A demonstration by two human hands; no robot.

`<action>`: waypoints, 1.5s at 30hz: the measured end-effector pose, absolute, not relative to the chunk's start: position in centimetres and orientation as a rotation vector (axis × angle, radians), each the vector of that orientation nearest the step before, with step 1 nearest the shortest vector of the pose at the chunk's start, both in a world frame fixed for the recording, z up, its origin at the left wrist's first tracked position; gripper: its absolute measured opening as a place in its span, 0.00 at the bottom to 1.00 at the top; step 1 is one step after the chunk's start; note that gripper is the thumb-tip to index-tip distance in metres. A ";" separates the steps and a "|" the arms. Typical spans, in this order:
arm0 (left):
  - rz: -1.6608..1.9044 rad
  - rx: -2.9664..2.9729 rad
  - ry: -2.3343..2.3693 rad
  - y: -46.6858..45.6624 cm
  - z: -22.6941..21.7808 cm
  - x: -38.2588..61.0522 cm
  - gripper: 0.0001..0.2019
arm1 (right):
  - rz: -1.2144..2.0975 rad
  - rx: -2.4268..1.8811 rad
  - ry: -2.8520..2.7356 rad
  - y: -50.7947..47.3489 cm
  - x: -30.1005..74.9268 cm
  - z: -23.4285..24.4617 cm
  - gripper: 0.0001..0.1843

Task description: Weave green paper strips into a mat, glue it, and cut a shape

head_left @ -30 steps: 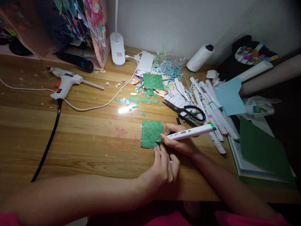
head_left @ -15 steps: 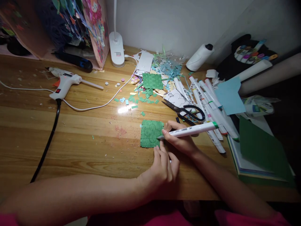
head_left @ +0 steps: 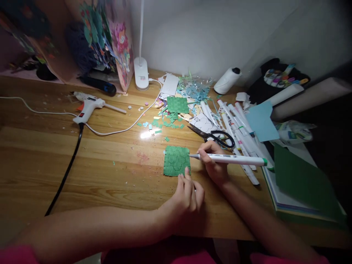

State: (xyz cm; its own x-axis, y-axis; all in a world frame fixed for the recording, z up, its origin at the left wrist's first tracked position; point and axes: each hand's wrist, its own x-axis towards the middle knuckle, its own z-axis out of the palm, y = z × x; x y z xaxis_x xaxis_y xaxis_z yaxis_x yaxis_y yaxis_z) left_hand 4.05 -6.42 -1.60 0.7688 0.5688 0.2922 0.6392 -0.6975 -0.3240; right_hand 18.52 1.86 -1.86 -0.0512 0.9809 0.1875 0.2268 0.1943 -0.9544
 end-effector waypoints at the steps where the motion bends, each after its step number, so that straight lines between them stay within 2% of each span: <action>1: -0.238 -2.561 -0.909 -6.3 -1.7 3.9 0.14 | 0.950 -1.238 -1.481 2.0 18.6 -1.8 0.11; 6: -0.260 -2.698 -0.830 -5.1 -1.8 1.8 0.13 | 0.899 -1.257 -1.566 2.6 19.0 -1.9 0.14; 10: -0.417 -2.899 -0.820 -4.4 -1.6 -0.7 0.11 | 0.961 -1.288 -1.719 2.5 19.0 -1.5 0.14; 15: -0.589 -2.924 -0.970 -5.2 -1.3 -3.4 0.12 | 0.846 -1.272 -1.893 2.5 18.9 -0.9 0.10; 19: -0.733 -2.984 -1.054 -5.7 -0.6 -4.3 0.13 | 0.850 -1.281 -1.858 2.5 18.9 -1.0 0.12; 21: -0.849 -3.051 -1.217 -5.8 -0.1 -4.3 0.12 | 0.875 -1.242 -1.797 2.2 18.9 -0.8 0.15; 26: -0.990 -3.063 -2.076 -5.7 1.3 -2.8 0.06 | 1.142 -0.954 -1.669 -0.1 18.8 0.6 0.16; 31: -1.259 -3.180 -2.176 -5.3 1.9 -1.6 0.07 | 1.236 -0.868 -1.734 -2.0 18.3 1.1 0.13; 39: -1.016 -3.288 -2.026 -4.4 2.2 -2.4 0.09 | 1.273 -0.824 -1.552 -2.5 18.0 0.7 0.07; 42: -0.939 -3.341 -1.851 -4.1 2.6 -2.1 0.11 | 1.345 -0.802 -1.684 -2.8 17.6 0.6 0.04; 45: -0.876 -3.428 -1.773 -4.0 3.4 -2.1 0.12 | 1.279 -0.808 -1.787 -2.9 17.3 0.6 0.05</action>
State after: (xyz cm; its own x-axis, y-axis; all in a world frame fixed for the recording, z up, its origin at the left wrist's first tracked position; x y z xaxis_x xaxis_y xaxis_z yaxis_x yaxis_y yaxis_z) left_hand -2.07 -3.96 3.42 0.5794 0.8150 -0.0032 0.4926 -0.3470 0.7981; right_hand 17.33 -2.90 0.58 -0.4945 0.8389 0.2274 0.0549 0.2913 -0.9551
